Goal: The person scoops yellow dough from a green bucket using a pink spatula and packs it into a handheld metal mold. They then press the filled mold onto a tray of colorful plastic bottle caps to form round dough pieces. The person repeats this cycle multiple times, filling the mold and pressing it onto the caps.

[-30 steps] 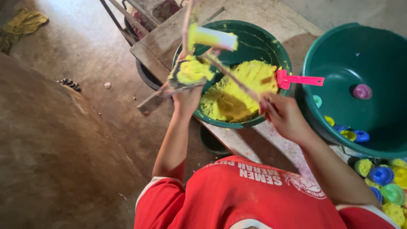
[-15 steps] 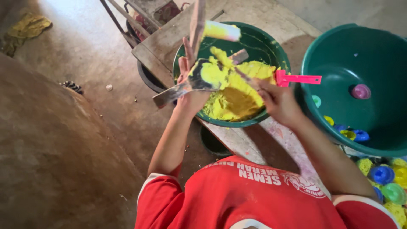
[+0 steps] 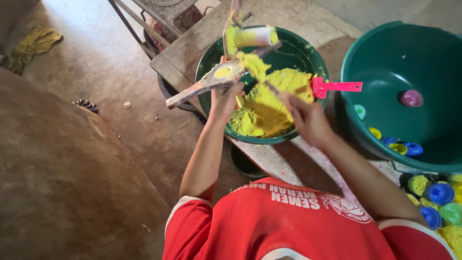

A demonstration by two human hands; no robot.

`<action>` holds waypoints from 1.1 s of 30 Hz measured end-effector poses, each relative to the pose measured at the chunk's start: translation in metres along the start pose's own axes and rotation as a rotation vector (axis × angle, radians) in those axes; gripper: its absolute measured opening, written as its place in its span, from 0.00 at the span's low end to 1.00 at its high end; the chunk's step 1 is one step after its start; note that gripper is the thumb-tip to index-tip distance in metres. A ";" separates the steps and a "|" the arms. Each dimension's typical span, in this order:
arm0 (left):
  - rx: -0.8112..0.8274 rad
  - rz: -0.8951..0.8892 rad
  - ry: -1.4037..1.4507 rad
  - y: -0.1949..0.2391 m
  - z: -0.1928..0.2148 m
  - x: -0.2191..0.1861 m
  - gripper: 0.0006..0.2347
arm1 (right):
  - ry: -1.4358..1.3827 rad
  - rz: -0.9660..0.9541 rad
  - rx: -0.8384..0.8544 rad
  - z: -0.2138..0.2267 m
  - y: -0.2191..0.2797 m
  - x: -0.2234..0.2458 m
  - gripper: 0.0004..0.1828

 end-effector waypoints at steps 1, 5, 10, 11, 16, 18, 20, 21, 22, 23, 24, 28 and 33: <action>-0.003 -0.019 -0.002 -0.004 0.001 0.001 0.40 | 0.002 -0.096 0.072 0.002 -0.002 0.000 0.17; 0.217 -0.542 -0.724 -0.004 -0.006 -0.048 0.39 | 0.108 -0.311 0.362 0.035 -0.016 0.027 0.19; 0.529 -0.429 -1.255 0.010 -0.037 -0.071 0.35 | 0.705 -0.381 0.703 0.047 -0.065 0.051 0.18; 0.557 -0.468 -1.313 0.017 -0.047 -0.072 0.32 | 0.667 -0.200 0.656 0.034 -0.069 0.064 0.17; 0.707 -0.304 -1.006 0.032 -0.062 -0.061 0.30 | 1.174 0.407 0.546 -0.009 -0.024 0.092 0.12; 0.724 -0.323 -1.053 0.036 -0.052 -0.064 0.28 | 1.078 0.603 0.437 0.006 -0.012 0.112 0.12; 0.663 -0.232 -1.067 0.034 -0.034 -0.067 0.28 | 1.050 0.467 0.441 0.037 -0.016 0.123 0.13; 0.597 -0.134 -1.058 0.030 -0.023 -0.069 0.29 | 1.073 0.338 0.477 0.056 -0.018 0.126 0.14; 0.534 -0.044 -1.046 0.023 -0.015 -0.071 0.30 | 1.102 0.277 0.454 0.073 -0.020 0.132 0.14; 0.589 -0.159 -1.103 0.020 -0.020 -0.078 0.27 | 1.131 0.215 0.432 0.085 -0.025 0.137 0.14; 0.646 -0.273 -1.158 0.019 -0.027 -0.084 0.25 | 1.136 0.232 0.444 0.084 -0.028 0.141 0.13; 0.711 -0.479 -1.060 0.027 -0.058 -0.087 0.26 | 1.260 0.378 0.434 0.034 -0.029 0.136 0.10; 0.575 -0.337 -0.966 0.026 -0.057 -0.101 0.26 | 1.261 0.498 0.432 0.007 -0.013 0.136 0.10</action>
Point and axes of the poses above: each hand's wrist, its own y-axis away from the middle knuckle, its own z-axis out of the back of the hand, x = y × z, the point moved 6 cm from there along -y, towards the middle knuckle, and after that the axes turned 12 degrees about -z, right-handed, at the moved point
